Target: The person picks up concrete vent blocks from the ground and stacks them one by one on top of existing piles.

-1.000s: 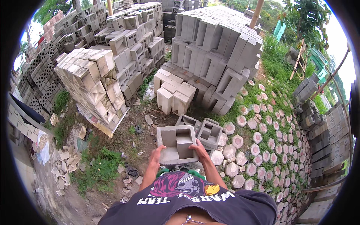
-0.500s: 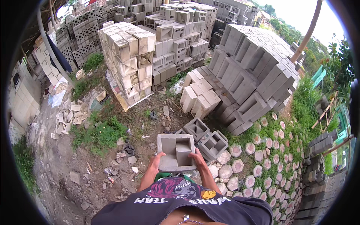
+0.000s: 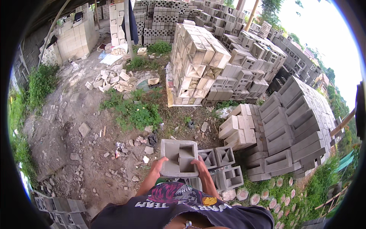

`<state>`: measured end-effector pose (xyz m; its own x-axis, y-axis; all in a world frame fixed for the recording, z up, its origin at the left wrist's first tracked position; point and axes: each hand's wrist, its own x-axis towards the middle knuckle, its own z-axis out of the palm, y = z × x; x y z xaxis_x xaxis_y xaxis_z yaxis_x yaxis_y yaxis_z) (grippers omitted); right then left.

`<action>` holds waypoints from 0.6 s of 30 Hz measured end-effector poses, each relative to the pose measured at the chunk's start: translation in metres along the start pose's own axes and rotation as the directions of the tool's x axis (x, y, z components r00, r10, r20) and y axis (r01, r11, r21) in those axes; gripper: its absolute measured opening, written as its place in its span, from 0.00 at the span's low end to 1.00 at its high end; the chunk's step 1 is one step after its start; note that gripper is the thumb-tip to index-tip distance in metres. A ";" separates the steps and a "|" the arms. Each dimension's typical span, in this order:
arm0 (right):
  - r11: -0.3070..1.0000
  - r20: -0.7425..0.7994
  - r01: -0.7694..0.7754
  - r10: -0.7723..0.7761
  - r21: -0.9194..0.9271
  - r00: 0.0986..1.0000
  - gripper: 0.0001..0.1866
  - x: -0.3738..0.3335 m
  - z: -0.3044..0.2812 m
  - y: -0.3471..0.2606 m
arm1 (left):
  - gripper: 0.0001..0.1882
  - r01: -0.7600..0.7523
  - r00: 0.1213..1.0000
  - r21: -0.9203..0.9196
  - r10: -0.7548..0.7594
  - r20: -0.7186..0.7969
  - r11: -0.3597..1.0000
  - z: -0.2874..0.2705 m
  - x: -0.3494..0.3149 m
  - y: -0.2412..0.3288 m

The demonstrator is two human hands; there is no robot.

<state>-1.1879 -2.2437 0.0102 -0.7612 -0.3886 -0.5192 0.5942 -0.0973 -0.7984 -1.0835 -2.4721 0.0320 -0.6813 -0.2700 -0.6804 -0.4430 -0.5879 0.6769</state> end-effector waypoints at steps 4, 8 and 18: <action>0.994 0.201 -0.019 0.040 -0.104 0.979 0.37 0.031 0.080 0.004 | 0.26 -0.057 0.986 -0.138 0.034 -0.165 0.989 -0.076 -0.008 0.001; 0.971 0.329 -0.096 0.166 -0.218 0.929 0.38 0.055 0.161 0.014 | 0.26 -0.193 0.944 -0.350 0.076 -0.322 0.917 -0.135 -0.036 0.008; 0.876 0.635 -0.140 0.436 -0.461 0.637 0.39 0.060 0.356 0.073 | 0.23 -0.508 0.683 -0.366 0.106 -0.723 0.779 -0.248 -0.124 -0.002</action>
<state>-1.0977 -2.6001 0.0299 -0.0611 -0.8721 -0.4855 0.5073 0.3918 -0.7676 -0.8532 -2.6261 0.0453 -0.0912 -0.7977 -0.5961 0.2147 -0.6002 0.7705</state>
